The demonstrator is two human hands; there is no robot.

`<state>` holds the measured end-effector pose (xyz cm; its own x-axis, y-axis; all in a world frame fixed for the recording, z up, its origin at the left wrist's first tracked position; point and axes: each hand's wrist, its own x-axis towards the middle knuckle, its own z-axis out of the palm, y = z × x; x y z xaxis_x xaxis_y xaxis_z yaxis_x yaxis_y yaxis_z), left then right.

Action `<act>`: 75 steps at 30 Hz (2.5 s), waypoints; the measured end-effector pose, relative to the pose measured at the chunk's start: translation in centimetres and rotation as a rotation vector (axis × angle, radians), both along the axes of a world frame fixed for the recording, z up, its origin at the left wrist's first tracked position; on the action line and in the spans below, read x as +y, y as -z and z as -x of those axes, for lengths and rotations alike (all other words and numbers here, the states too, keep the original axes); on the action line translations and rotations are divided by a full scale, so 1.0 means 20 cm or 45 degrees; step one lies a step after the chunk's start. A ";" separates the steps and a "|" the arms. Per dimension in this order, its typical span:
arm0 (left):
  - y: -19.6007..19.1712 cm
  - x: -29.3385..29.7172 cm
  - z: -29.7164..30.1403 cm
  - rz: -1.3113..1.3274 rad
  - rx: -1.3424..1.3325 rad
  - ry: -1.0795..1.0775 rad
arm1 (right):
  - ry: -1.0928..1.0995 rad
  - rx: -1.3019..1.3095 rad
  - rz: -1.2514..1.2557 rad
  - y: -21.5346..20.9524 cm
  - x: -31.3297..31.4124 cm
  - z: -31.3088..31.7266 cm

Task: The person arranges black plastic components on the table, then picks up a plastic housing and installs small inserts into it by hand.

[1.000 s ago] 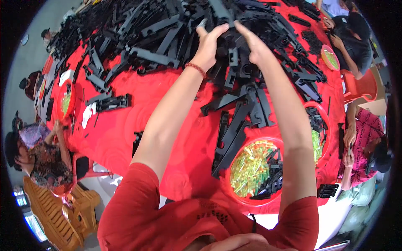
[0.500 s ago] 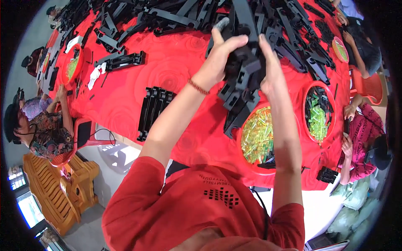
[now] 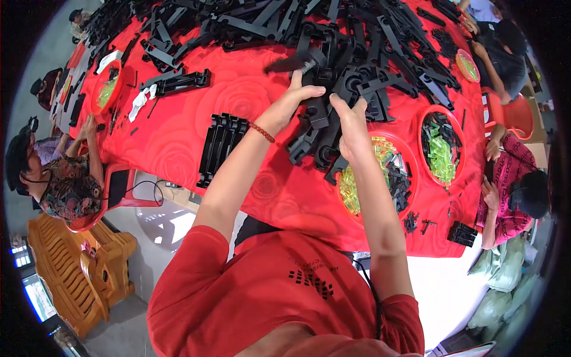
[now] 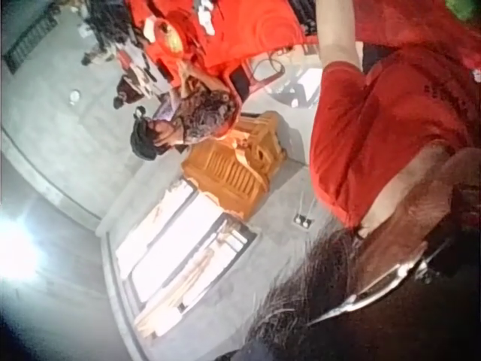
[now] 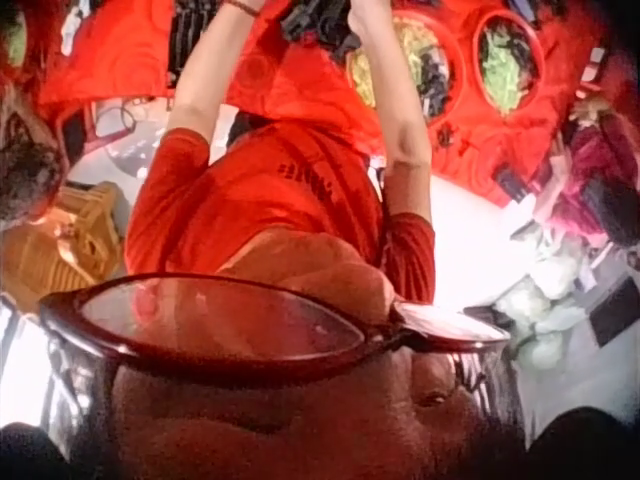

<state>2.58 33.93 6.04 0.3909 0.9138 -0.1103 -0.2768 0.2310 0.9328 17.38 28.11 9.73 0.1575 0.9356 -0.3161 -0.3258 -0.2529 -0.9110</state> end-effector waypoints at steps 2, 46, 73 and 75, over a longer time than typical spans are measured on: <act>-0.07 0.03 -0.01 -0.012 0.089 0.084 | 0.020 0.017 -0.030 0.04 0.00 -0.02; 0.33 0.59 0.24 -0.265 1.707 -0.446 | -0.589 -1.024 -0.418 0.11 -1.07 -0.25; 0.18 0.37 0.37 -0.165 1.588 -0.225 | -0.405 -1.429 -0.256 0.34 -0.64 0.12; 0.18 0.36 0.38 -0.241 1.708 -0.235 | -0.398 -1.435 -0.285 0.31 -0.62 0.12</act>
